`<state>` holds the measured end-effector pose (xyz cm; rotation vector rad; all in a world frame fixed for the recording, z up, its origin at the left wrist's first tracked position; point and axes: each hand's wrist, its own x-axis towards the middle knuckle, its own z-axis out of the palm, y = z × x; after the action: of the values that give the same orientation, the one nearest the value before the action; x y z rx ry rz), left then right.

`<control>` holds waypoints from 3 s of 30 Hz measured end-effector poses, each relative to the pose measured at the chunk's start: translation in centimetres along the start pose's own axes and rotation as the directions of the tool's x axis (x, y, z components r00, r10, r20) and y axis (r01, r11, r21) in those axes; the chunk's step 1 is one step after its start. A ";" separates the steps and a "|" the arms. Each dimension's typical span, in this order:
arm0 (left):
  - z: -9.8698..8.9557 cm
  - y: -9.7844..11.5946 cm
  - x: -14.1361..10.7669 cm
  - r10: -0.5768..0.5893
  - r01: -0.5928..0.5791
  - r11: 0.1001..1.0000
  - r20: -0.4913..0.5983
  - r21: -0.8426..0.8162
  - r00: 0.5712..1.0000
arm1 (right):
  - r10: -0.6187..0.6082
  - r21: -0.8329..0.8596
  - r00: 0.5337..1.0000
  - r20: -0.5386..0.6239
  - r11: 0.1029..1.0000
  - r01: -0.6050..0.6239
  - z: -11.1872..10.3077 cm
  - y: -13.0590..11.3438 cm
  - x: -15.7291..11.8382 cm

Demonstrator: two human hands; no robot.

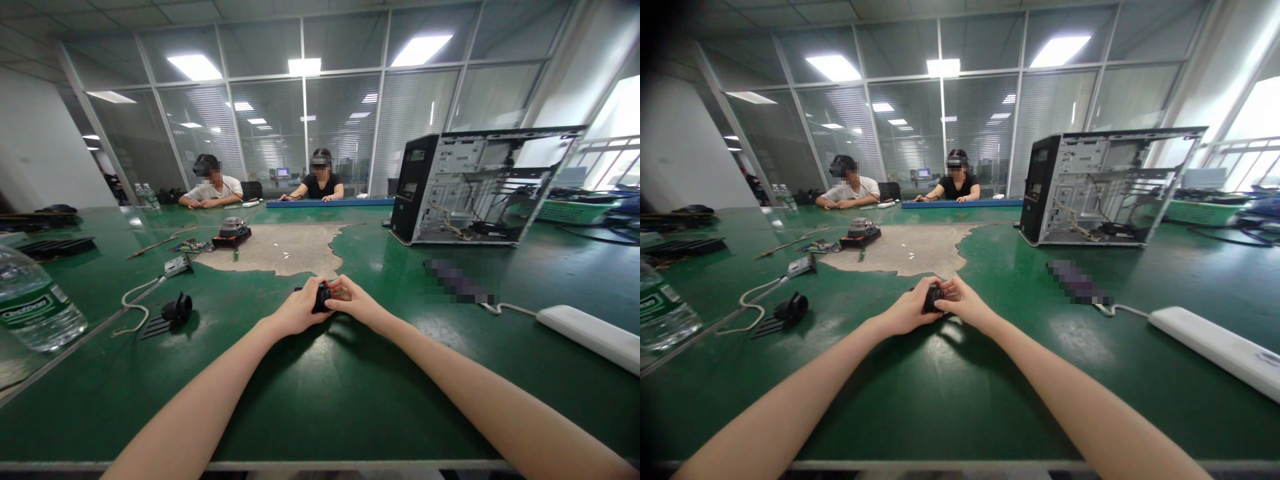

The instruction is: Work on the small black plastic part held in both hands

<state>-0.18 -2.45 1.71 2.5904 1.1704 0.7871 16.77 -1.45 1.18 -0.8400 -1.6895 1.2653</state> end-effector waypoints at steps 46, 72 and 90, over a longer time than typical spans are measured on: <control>0.1 -0.1 0.0 -0.011 0.011 1.000 -0.012 -0.013 1.000 | 0.098 -0.013 0.992 -0.075 0.995 -0.099 0.4 0.4 0.4; 0.0 -0.2 0.1 -0.006 0.006 1.000 -0.008 -0.013 1.000 | -0.012 -0.013 1.000 0.026 1.000 0.012 -0.1 -0.1 0.1; 0.3 -0.4 0.2 -0.018 0.018 1.000 -0.018 -0.011 1.000 | -0.026 -0.020 0.999 0.037 0.999 0.027 -0.2 0.0 0.0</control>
<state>-0.22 -2.01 1.40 2.5658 1.1900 0.8124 16.91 -1.37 1.24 -0.8078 -1.7401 1.2546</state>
